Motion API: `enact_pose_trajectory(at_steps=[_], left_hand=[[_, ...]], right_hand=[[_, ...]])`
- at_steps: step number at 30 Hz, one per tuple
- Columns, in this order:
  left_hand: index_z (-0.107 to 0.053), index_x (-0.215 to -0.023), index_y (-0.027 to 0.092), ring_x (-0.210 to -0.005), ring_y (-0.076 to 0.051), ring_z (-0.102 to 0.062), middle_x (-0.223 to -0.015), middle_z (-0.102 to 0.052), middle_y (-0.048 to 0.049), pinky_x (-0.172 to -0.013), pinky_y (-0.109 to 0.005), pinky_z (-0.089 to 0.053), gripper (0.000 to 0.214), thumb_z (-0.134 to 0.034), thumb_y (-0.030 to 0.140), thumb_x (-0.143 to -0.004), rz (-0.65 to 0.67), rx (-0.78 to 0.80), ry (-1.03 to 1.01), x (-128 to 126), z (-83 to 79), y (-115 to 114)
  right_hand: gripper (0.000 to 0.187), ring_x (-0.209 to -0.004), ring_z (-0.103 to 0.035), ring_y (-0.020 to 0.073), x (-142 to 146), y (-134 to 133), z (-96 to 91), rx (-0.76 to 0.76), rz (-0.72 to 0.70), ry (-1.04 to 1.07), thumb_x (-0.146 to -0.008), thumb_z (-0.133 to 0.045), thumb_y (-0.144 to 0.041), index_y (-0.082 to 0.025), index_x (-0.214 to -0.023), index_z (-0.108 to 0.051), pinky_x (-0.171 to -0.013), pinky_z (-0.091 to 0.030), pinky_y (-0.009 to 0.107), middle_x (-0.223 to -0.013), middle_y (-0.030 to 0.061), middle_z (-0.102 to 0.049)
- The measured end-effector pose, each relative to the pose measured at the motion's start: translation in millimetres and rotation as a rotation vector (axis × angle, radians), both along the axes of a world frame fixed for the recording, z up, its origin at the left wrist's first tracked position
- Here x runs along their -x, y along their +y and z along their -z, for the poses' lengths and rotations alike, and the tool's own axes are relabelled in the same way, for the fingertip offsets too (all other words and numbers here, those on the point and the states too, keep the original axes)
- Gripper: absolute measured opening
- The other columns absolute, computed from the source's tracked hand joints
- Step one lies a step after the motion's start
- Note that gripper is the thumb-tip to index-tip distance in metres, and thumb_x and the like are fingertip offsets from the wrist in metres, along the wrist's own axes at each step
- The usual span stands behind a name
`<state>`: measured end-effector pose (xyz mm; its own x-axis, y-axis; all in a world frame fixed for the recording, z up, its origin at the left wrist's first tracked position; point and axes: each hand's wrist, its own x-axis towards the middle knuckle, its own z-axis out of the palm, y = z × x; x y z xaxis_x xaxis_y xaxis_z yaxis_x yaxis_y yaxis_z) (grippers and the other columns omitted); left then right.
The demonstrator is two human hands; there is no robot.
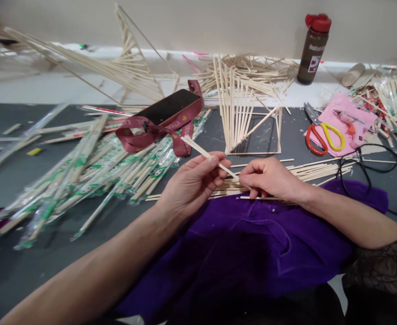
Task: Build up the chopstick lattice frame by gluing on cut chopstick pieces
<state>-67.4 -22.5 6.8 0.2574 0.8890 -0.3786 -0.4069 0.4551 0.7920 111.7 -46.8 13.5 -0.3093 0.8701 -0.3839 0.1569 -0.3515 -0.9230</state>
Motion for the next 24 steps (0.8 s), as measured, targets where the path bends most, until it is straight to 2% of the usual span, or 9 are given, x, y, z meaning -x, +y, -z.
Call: enact_pose_trajectory(at_steps=[5, 11, 20, 22, 24], left_hand=[[-0.073, -0.086, 0.012, -0.053, -0.007, -0.059, -0.074, -0.072, -0.0040, -0.046, -0.014, -0.046, 0.016, -0.073, 0.020, -0.072, -0.011, -0.021, 0.015, -0.4, 0.3, -4.1], [-0.075, -0.086, 0.014, -0.057, -0.009, -0.061, -0.075, -0.074, -0.0045, -0.051, -0.017, -0.048, 0.023, -0.079, 0.024, -0.066, -0.031, -0.003, 0.069, -1.0, -0.8, -7.0], [-0.074, -0.078, 0.015, -0.057, -0.008, -0.062, -0.071, -0.074, -0.0029, -0.051, -0.015, -0.048, 0.022, -0.083, 0.025, -0.060, -0.057, -0.048, 0.041, -3.3, 0.2, -7.1], [-0.074, -0.078, 0.015, -0.057, -0.008, -0.062, -0.070, -0.073, -0.0024, -0.050, -0.015, -0.048, 0.021, -0.082, 0.025, -0.062, -0.046, -0.060, 0.043, -2.9, 0.4, -6.2], [-0.074, -0.079, 0.015, -0.056, -0.008, -0.061, -0.070, -0.073, -0.0021, -0.049, -0.015, -0.047, 0.019, -0.080, 0.025, -0.065, -0.026, -0.077, 0.046, -1.8, -0.4, -4.8]], right_hand=[[0.014, -0.046, -0.057, 0.0079, -2.4, 0.7, 1.2, -0.001, -0.018, -0.074, -0.077, -0.061, -0.027, -0.016, -0.070, -0.061, -0.041, -0.037, 0.017, -0.053, -0.0014, -0.060], [0.015, -0.050, -0.057, 0.0074, 0.0, -5.0, -2.3, -0.265, -0.080, -0.329, -0.080, -0.053, -0.021, -0.015, -0.071, -0.063, -0.051, -0.039, 0.019, -0.054, -0.0026, -0.060], [0.016, -0.048, -0.049, 0.0063, 3.0, -4.5, -4.7, -0.466, -0.155, -0.542, -0.083, -0.049, -0.016, -0.014, -0.071, -0.059, -0.052, -0.033, 0.021, -0.055, -0.0022, -0.059], [0.015, -0.046, -0.047, 0.0063, 4.0, -4.7, -5.5, -0.443, -0.155, -0.540, -0.083, -0.048, -0.016, -0.015, -0.071, -0.057, -0.049, -0.032, 0.020, -0.053, -0.0030, -0.056], [0.015, -0.042, -0.045, 0.0061, 4.7, -5.1, -6.1, -0.319, -0.167, -0.433, -0.084, -0.047, -0.019, -0.016, -0.071, -0.054, -0.046, -0.033, 0.019, -0.049, -0.0049, -0.052]])
